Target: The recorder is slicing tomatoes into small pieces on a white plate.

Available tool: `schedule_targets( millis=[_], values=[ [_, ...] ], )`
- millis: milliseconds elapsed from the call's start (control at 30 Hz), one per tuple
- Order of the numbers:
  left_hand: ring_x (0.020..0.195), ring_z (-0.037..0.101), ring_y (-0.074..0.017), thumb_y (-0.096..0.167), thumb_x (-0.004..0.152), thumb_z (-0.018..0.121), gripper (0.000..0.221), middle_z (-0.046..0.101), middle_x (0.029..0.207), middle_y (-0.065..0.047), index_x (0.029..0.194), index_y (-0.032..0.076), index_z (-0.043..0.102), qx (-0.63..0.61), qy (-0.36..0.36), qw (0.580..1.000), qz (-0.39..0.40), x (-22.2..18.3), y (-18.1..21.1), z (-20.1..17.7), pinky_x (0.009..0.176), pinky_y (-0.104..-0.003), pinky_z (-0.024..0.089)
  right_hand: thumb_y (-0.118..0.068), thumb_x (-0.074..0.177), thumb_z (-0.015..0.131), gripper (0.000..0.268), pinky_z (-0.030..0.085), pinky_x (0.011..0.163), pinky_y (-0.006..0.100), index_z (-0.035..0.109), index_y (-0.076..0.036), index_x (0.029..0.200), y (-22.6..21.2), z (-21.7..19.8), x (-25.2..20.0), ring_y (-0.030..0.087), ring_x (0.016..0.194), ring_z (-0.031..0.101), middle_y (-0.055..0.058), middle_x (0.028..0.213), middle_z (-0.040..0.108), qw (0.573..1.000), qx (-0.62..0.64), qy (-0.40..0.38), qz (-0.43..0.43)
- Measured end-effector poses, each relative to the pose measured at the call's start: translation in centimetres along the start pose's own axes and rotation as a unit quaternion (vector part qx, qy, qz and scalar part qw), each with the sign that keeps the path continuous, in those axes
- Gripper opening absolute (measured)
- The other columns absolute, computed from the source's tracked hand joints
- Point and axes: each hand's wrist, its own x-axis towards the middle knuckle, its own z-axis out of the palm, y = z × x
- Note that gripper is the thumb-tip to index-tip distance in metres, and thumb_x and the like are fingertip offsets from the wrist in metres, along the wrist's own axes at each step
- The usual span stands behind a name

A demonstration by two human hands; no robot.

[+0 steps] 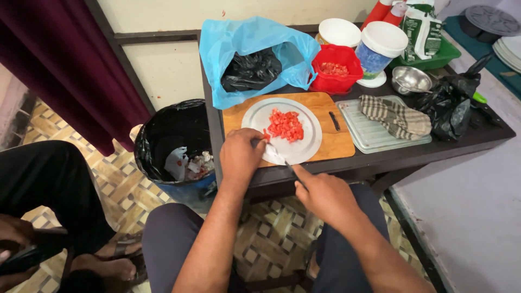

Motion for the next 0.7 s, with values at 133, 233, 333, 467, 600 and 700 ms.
schedule_targets(
  millis=[133, 233, 333, 467, 600, 700],
  values=[
    [0.095, 0.067, -0.0316, 0.022, 0.071, 0.084, 0.020, 0.076, 0.093, -0.008, 0.089, 0.012, 0.080, -0.021, -0.019, 1.000, -0.006, 0.0, 0.2, -0.4, 0.083, -0.044, 0.053, -0.035, 0.092, 0.061, 0.045, 0.055, 0.066, 0.055, 0.062, -0.020, 0.135, 0.1, -0.5, 0.6, 0.043, 0.071, 0.069, 0.020, 0.073, 0.071, 0.999, 0.013, 0.032, 0.019],
    [0.097, 0.067, -0.0325, 0.020, 0.073, 0.083, 0.021, 0.076, 0.095, -0.009, 0.091, 0.011, 0.079, -0.031, -0.021, 0.999, 0.035, -0.3, -0.9, -0.1, 0.085, -0.043, 0.053, -0.036, 0.093, 0.061, 0.047, 0.055, 0.065, 0.056, 0.060, -0.020, 0.137, -0.4, -0.7, 0.9, 0.044, 0.071, 0.069, 0.022, 0.073, 0.071, 0.999, 0.021, 0.033, 0.032],
    [0.100, 0.068, -0.0325, 0.015, 0.074, 0.080, 0.019, 0.076, 0.099, -0.009, 0.093, 0.011, 0.080, -0.029, -0.002, 0.998, 0.048, -0.1, -1.6, 0.5, 0.089, -0.043, 0.053, -0.035, 0.092, 0.060, 0.047, 0.054, 0.066, 0.055, 0.061, -0.021, 0.137, -1.1, -0.9, 1.3, 0.043, 0.071, 0.069, 0.022, 0.072, 0.071, 0.999, 0.026, 0.040, 0.025],
    [0.099, 0.068, -0.0316, 0.015, 0.076, 0.077, 0.015, 0.077, 0.097, -0.007, 0.090, 0.013, 0.080, -0.033, 0.001, 0.999, 0.029, -0.2, -1.4, 0.7, 0.088, -0.043, 0.054, -0.035, 0.092, 0.061, 0.047, 0.055, 0.066, 0.055, 0.061, -0.022, 0.137, -1.2, -0.8, 1.5, 0.042, 0.072, 0.070, 0.021, 0.074, 0.071, 0.999, 0.037, 0.038, 0.012],
    [0.098, 0.068, -0.0309, 0.016, 0.072, 0.076, 0.015, 0.077, 0.095, -0.007, 0.086, 0.014, 0.081, -0.029, 0.011, 0.999, 0.024, -0.2, -0.7, 0.6, 0.086, -0.043, 0.055, -0.036, 0.092, 0.061, 0.047, 0.055, 0.067, 0.055, 0.062, -0.022, 0.136, -0.9, -0.3, 1.7, 0.042, 0.073, 0.070, 0.021, 0.075, 0.071, 0.999, 0.035, 0.034, 0.005],
    [0.097, 0.068, -0.0309, 0.017, 0.073, 0.077, 0.014, 0.077, 0.094, -0.007, 0.086, 0.014, 0.081, -0.025, 0.008, 0.999, 0.021, -0.1, -0.5, 0.4, 0.084, -0.043, 0.055, -0.035, 0.092, 0.061, 0.046, 0.055, 0.068, 0.054, 0.063, -0.022, 0.136, -1.0, -0.3, 1.7, 0.042, 0.074, 0.070, 0.021, 0.078, 0.072, 0.999, 0.040, 0.033, 0.003]
  ],
)
